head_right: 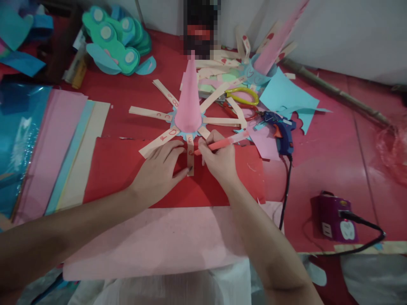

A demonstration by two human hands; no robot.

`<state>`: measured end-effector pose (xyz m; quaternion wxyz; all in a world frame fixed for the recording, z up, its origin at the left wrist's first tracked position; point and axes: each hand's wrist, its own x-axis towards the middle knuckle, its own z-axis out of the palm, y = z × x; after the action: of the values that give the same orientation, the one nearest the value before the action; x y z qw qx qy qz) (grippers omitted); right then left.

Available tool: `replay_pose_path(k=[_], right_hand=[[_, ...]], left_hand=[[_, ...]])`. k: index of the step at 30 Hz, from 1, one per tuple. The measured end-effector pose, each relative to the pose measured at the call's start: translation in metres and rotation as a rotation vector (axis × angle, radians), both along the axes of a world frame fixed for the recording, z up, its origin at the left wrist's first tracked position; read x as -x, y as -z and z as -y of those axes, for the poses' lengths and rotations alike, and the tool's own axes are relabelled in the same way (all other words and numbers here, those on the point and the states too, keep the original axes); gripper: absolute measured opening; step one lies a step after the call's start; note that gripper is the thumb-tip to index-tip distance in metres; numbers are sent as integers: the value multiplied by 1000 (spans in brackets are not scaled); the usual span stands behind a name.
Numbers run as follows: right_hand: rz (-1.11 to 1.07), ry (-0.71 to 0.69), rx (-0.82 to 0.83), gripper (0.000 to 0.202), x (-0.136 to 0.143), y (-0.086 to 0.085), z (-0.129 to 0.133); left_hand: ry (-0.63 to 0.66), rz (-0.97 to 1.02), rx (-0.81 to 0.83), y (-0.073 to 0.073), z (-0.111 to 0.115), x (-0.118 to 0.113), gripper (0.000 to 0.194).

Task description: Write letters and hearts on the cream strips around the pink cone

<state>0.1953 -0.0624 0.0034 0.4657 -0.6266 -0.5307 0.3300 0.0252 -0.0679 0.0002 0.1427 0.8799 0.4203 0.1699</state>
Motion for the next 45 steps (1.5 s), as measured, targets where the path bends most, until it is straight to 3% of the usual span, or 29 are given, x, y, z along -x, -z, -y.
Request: replay_pose_path(k=[6,11,13,20,26,31,38,45], right_hand=[[20,23,-70,33,-2,5,0],[29,254,-267,22,-3,12,-2],[38,287,-300,17,-4,14,-4],[352,191,-156,17,-11,16,-4],[491,166,-70,15,-13,17,-4],[386,127,-70,13,-12,13,-4],[215,156,-190,12,-7,10,-4],[207,101,-334,12,-1,5,0]], left_hand=[[-10,1,-13,0,0,-1,29],[13,-20,-49,-1,0,-2,28],[24,-14,-70,-1,1,-2,30],[-1,-48,-92,0,1,-2,41],[-14,-73,-23,1,0,-2,43],[-20,-72,17,2,-1,-2,46],[-37,-47,34,1,-2,-2,45],[-52,-23,67,2,-4,-1,48]])
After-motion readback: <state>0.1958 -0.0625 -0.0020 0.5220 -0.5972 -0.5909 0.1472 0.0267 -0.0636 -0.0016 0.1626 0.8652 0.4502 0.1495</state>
